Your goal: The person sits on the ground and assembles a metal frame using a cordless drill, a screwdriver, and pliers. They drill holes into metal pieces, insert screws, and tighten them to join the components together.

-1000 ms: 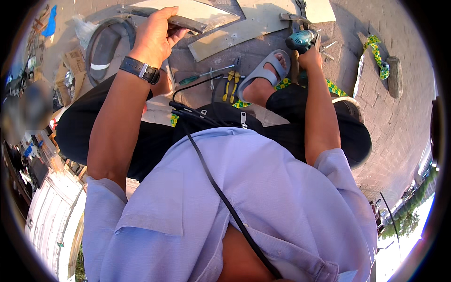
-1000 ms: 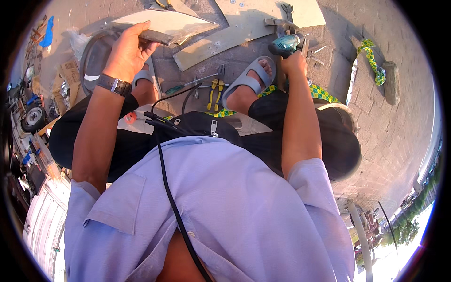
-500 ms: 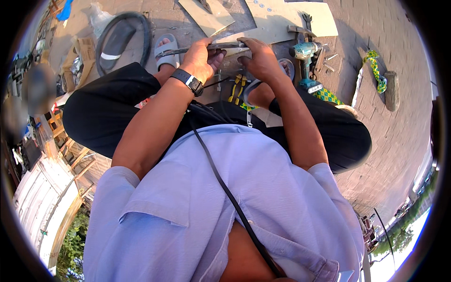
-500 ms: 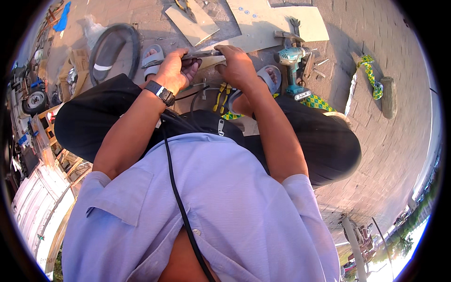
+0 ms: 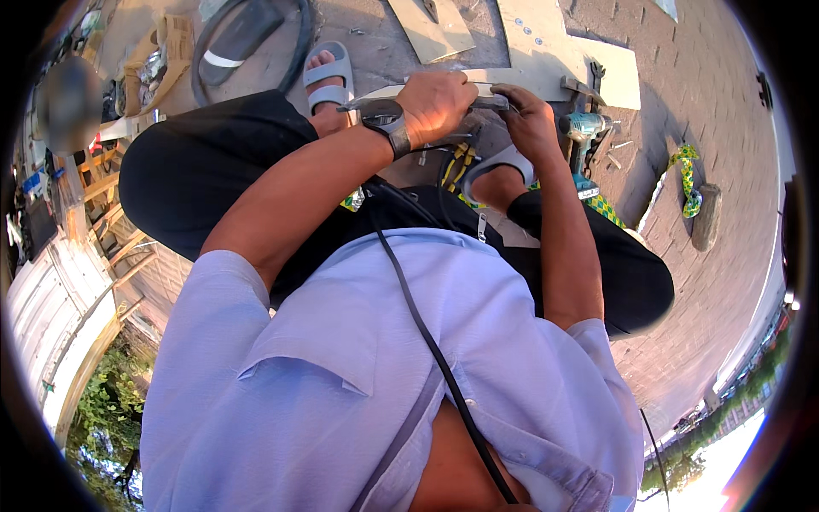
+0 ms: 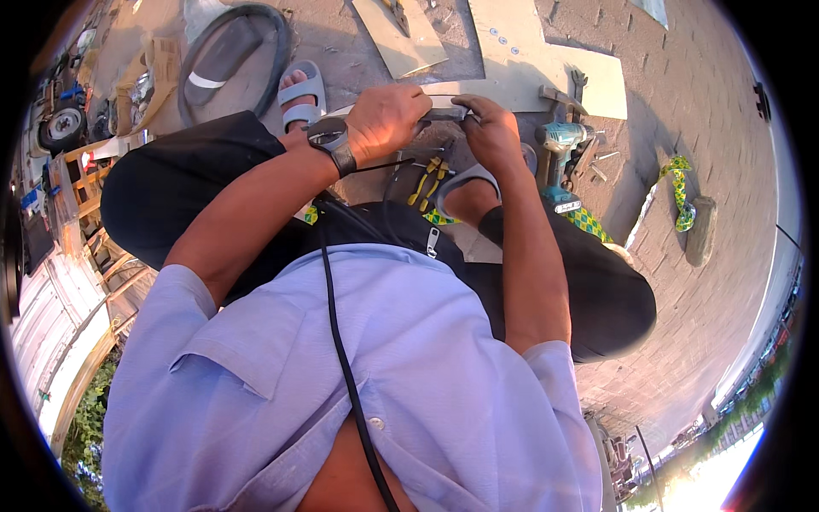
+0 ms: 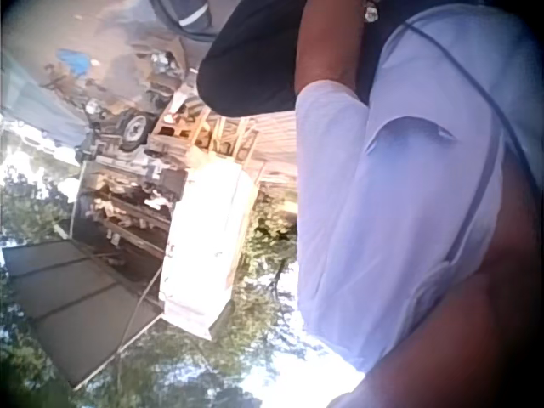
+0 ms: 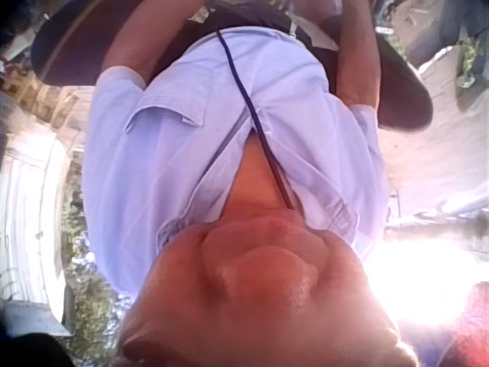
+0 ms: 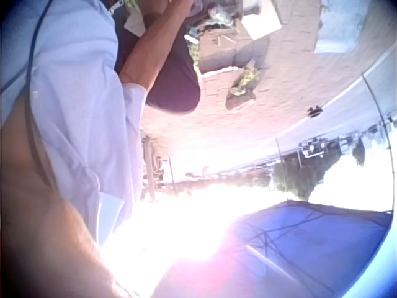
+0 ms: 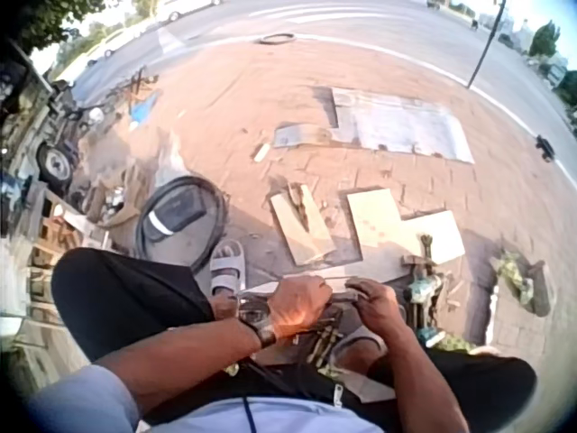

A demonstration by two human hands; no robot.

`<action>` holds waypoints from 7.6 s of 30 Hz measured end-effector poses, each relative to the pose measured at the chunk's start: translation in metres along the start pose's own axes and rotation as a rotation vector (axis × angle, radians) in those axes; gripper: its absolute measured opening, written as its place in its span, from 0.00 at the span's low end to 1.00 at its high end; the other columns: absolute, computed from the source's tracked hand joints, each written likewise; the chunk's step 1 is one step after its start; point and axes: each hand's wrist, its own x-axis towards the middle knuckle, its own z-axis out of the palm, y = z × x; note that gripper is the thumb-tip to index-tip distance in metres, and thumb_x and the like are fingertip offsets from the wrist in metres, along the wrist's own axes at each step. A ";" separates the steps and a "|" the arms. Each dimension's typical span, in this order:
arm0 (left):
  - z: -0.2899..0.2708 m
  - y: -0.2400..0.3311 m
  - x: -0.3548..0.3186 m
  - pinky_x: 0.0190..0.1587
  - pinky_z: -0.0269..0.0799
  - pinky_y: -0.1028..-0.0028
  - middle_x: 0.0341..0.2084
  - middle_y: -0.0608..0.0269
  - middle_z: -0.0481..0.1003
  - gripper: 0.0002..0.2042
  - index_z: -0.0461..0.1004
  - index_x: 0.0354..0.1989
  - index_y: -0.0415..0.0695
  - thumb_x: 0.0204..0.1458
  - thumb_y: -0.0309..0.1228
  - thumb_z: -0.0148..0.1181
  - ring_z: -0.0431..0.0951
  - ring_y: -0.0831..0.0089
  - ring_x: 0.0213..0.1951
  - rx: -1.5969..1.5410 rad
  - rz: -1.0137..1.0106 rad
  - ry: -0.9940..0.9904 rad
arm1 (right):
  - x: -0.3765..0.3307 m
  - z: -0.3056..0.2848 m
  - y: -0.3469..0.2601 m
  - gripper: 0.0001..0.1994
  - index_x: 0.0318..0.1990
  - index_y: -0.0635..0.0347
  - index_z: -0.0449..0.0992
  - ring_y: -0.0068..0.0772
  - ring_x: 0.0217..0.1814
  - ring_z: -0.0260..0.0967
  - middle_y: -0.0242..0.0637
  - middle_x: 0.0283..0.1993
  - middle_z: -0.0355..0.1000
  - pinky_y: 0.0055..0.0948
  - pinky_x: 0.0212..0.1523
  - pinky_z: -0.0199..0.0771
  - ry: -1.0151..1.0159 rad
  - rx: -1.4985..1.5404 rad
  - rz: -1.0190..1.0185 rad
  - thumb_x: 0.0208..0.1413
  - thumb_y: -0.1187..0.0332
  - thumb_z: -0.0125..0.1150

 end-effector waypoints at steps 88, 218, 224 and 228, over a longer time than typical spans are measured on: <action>0.010 -0.048 0.045 0.39 0.72 0.52 0.33 0.51 0.74 0.12 0.77 0.30 0.38 0.52 0.36 0.67 0.77 0.45 0.38 -0.205 -0.501 0.117 | 0.092 0.003 -0.019 0.14 0.48 0.78 0.78 0.33 0.35 0.80 0.44 0.38 0.79 0.28 0.39 0.87 0.275 0.888 0.565 0.58 0.75 0.66; -0.024 -0.030 0.051 0.31 0.75 0.77 0.24 0.64 0.80 0.07 0.79 0.38 0.37 0.60 0.29 0.61 0.79 0.79 0.27 -0.627 -0.568 0.037 | 0.021 -0.005 -0.059 0.11 0.39 0.78 0.76 0.38 0.34 0.79 0.47 0.36 0.77 0.31 0.33 0.86 0.355 0.861 0.644 0.54 0.76 0.68; 0.007 0.023 0.024 0.35 0.76 0.73 0.30 0.58 0.82 0.08 0.78 0.41 0.35 0.60 0.27 0.61 0.81 0.75 0.29 -0.633 -0.667 0.386 | 0.038 0.001 -0.058 0.11 0.38 0.81 0.74 0.41 0.32 0.79 0.52 0.36 0.76 0.33 0.30 0.88 0.418 1.045 0.691 0.53 0.78 0.66; 0.013 0.007 0.041 0.35 0.76 0.73 0.30 0.58 0.82 0.08 0.79 0.42 0.35 0.60 0.27 0.61 0.81 0.75 0.29 -0.639 -0.586 0.506 | 0.040 0.008 -0.061 0.11 0.38 0.81 0.73 0.41 0.32 0.79 0.52 0.36 0.76 0.33 0.29 0.88 0.414 1.092 0.684 0.53 0.78 0.65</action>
